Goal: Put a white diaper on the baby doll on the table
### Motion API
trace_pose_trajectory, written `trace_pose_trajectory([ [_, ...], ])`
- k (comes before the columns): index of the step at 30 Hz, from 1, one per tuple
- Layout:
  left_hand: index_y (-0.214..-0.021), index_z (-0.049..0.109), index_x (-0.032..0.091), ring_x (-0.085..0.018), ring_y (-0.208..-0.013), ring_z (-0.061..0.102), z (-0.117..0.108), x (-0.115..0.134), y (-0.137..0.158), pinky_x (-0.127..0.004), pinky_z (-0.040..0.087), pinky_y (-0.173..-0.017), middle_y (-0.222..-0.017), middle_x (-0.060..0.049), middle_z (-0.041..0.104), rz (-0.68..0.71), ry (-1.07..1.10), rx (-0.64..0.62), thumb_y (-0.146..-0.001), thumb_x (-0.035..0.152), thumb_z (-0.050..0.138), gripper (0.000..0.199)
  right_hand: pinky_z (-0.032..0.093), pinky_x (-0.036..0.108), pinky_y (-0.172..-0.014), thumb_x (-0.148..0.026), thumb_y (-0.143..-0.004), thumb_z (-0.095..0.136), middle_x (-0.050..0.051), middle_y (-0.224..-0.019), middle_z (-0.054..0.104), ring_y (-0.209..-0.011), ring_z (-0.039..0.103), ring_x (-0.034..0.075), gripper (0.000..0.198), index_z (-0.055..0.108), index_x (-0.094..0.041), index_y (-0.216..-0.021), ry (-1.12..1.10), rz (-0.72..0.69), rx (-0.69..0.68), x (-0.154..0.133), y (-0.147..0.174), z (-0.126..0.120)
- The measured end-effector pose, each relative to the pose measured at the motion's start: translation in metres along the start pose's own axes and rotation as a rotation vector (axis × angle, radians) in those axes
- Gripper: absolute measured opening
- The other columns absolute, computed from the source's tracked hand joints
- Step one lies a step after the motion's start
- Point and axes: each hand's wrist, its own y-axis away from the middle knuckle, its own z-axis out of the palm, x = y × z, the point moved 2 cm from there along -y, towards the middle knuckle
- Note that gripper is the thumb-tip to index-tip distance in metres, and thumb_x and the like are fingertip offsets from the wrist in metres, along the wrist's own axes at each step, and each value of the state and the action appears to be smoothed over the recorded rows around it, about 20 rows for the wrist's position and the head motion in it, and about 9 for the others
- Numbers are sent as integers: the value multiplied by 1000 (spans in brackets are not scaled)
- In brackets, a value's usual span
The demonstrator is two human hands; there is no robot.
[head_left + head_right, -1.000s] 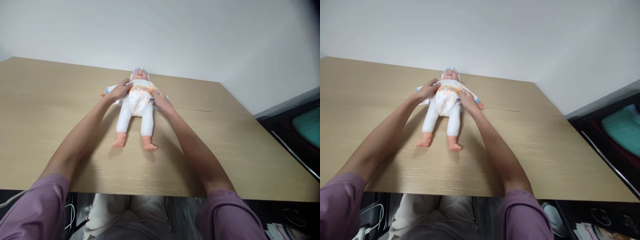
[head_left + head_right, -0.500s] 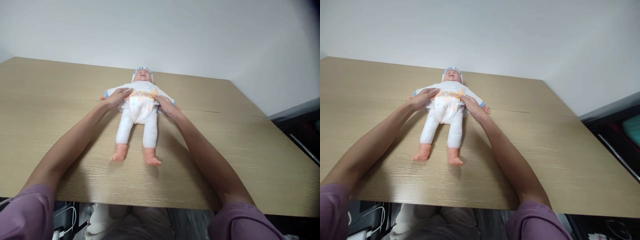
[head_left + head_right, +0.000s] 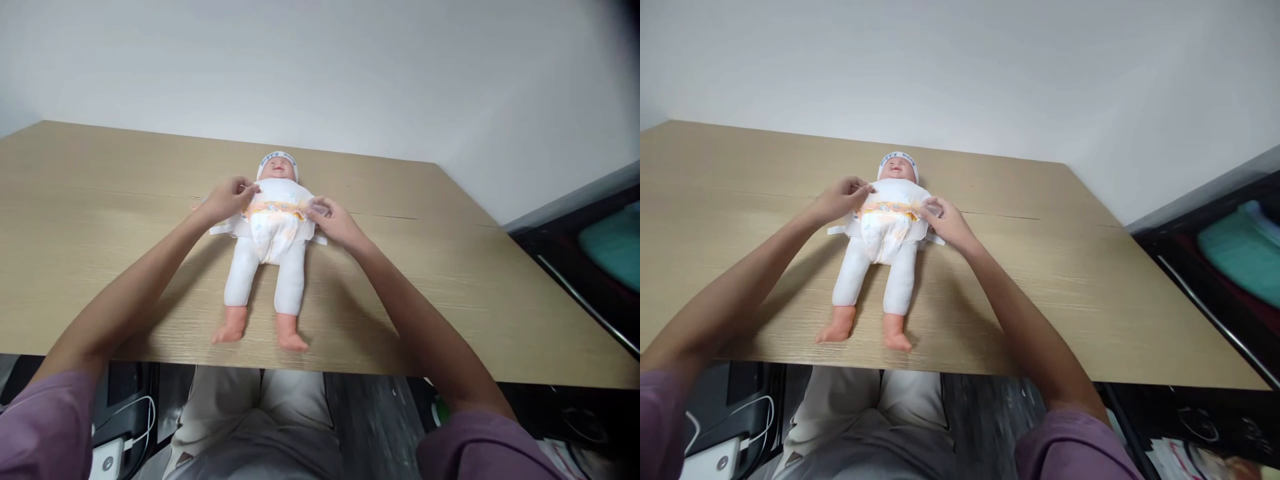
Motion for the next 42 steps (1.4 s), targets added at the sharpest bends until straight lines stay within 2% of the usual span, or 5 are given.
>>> trace_pose_trajectory([
  [4,-132,73,19,-34,-125,69,11,40,8,-52,52,-114,-133,-15,79,365,-345,136,-111,40,60,33,60,41,-85,-52,-99,74,7,-105,81,-80,70,22,33,70,-24,-115,263,-99,185,13,23,-8],
  [9,-128,78,21,-36,-140,64,52,74,23,-53,48,-123,-144,-15,75,671,-390,-115,-111,51,62,39,56,43,-91,-47,-102,70,9,-102,76,-91,70,28,24,69,-24,-110,545,-211,188,34,61,-12],
  [27,-147,77,24,-46,-150,53,85,67,10,-62,39,-127,-159,-16,67,564,-517,-255,-86,63,89,73,53,40,-82,-58,-86,87,0,-79,70,-80,67,25,38,65,-28,-94,406,217,171,51,58,-21],
  [36,-120,84,26,-44,-147,56,83,69,14,-61,41,-126,-156,-11,70,562,-511,-222,-83,58,91,49,47,35,-73,-75,-83,73,-1,-70,60,-71,54,20,50,61,-27,-74,37,161,65,34,51,-22],
  [42,-133,80,24,-45,-152,54,84,66,14,-62,39,-128,-159,-13,69,559,-530,-222,-83,62,89,63,43,35,-69,-64,-86,75,-2,-72,54,-68,46,18,41,63,-27,-73,-129,97,-19,1,30,-17],
])
